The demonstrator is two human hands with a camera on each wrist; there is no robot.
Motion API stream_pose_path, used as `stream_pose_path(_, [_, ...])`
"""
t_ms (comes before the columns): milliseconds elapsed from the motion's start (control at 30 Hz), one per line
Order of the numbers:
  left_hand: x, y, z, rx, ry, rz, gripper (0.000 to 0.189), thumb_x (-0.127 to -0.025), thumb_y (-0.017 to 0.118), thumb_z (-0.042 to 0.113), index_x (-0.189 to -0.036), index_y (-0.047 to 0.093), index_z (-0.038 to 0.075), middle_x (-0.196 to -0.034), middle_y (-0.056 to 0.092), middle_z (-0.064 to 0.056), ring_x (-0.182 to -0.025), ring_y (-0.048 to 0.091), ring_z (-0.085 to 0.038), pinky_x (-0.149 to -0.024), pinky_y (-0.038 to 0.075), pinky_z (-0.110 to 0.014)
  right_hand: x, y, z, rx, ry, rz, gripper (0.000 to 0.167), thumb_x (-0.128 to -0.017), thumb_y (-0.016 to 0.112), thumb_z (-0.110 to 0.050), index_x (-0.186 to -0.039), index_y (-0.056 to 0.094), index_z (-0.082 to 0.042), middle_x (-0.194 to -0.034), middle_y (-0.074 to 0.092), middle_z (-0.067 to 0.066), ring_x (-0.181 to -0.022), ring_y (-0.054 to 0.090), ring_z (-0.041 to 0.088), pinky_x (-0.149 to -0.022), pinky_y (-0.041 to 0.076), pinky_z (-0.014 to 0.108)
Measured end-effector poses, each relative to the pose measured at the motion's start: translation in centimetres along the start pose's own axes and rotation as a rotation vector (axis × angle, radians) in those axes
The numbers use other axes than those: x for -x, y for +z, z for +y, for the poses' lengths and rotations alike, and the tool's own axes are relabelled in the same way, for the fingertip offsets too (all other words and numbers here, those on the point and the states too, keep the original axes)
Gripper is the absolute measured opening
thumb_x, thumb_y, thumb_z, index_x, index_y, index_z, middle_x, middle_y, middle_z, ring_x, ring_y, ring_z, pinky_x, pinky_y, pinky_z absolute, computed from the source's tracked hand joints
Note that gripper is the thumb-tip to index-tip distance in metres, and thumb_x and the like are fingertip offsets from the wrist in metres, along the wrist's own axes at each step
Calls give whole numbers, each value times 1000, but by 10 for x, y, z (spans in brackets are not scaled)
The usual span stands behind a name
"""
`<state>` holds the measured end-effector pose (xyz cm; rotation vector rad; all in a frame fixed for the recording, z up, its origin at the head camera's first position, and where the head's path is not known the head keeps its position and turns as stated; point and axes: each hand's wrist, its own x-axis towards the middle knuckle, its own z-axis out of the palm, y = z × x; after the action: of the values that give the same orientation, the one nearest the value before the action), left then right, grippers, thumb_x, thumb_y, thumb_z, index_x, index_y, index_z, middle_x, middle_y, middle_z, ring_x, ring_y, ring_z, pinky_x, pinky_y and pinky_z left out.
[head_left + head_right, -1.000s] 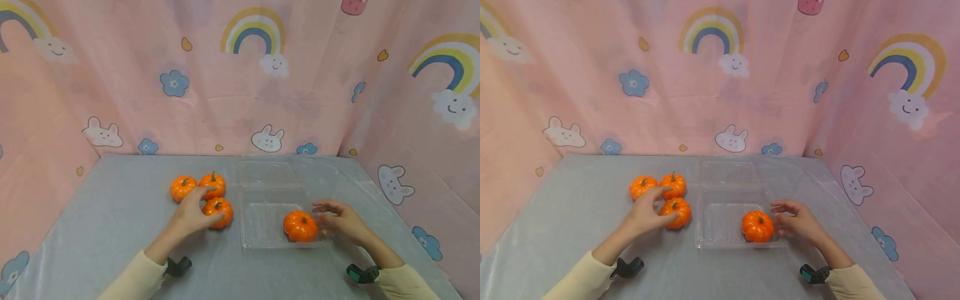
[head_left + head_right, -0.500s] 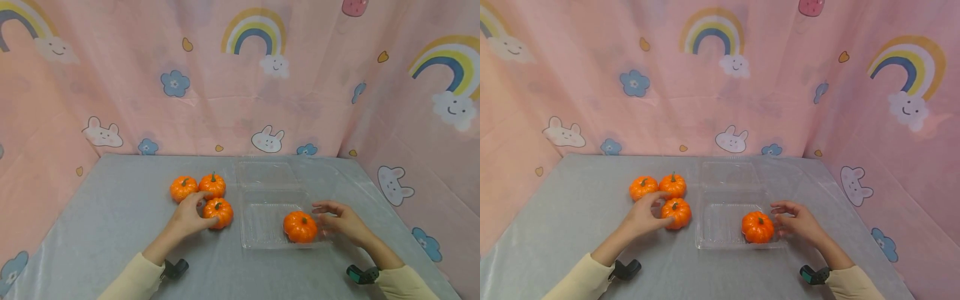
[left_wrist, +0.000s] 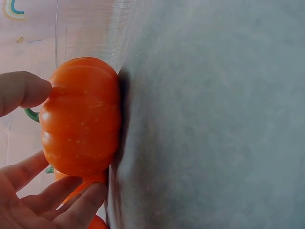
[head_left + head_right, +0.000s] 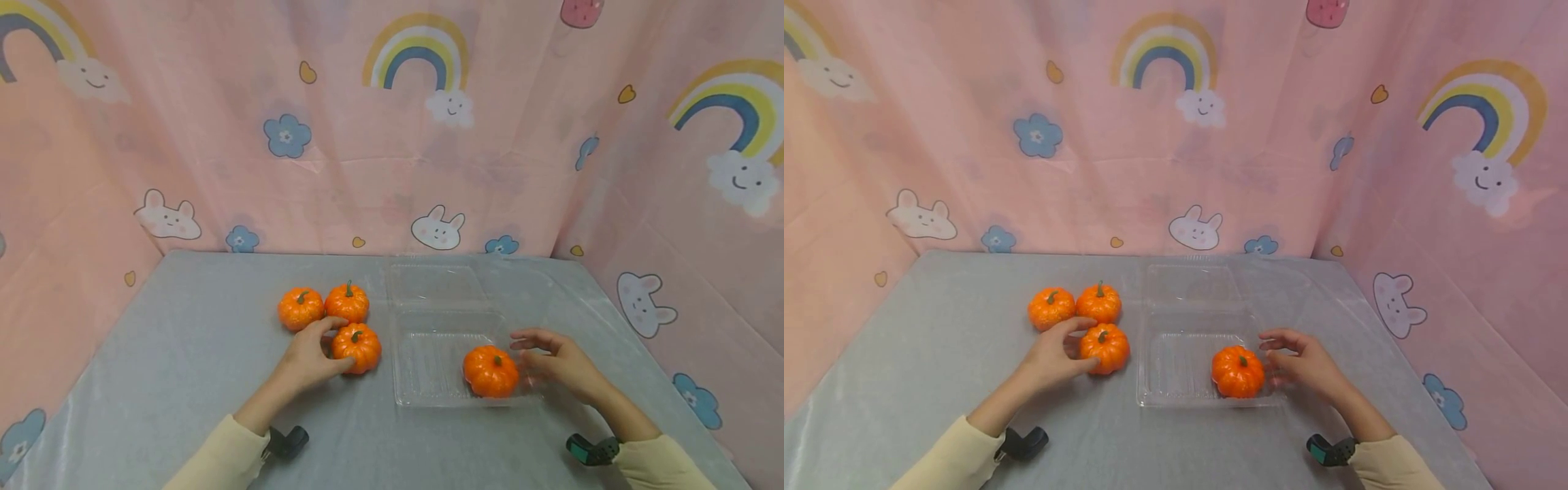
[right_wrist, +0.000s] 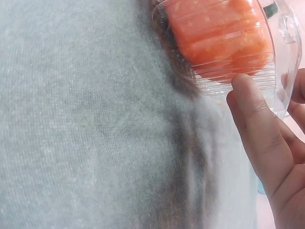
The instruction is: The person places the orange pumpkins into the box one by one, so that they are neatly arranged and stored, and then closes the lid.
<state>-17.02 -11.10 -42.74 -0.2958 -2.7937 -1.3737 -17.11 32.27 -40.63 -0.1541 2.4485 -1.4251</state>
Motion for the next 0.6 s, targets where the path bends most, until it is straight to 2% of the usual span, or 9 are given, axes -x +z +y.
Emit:
stream_pose_path(300, [0, 2, 0, 32, -24, -12, 55, -69, 81, 16, -120, 61, 13, -120, 63, -4, -101, 65, -22, -85, 55, -38, 0, -1, 1, -8, 3, -6, 49, -95, 60, -23, -137, 47, -2, -133, 52, 30, -94, 68, 22, -73, 60, 37])
stream_pose_path(600, [-2, 1, -2, 120, -50, -34, 54, -68, 83, 12, -119, 62, 11, -119, 64, -5, -98, 65, -21, -81, 58, -33, 0, 0, 2, -1, -3, 0, 49, -94, 61, -23, -137, 48, -1, -132, 52, 30, -94, 68, 22, -74, 60, 36])
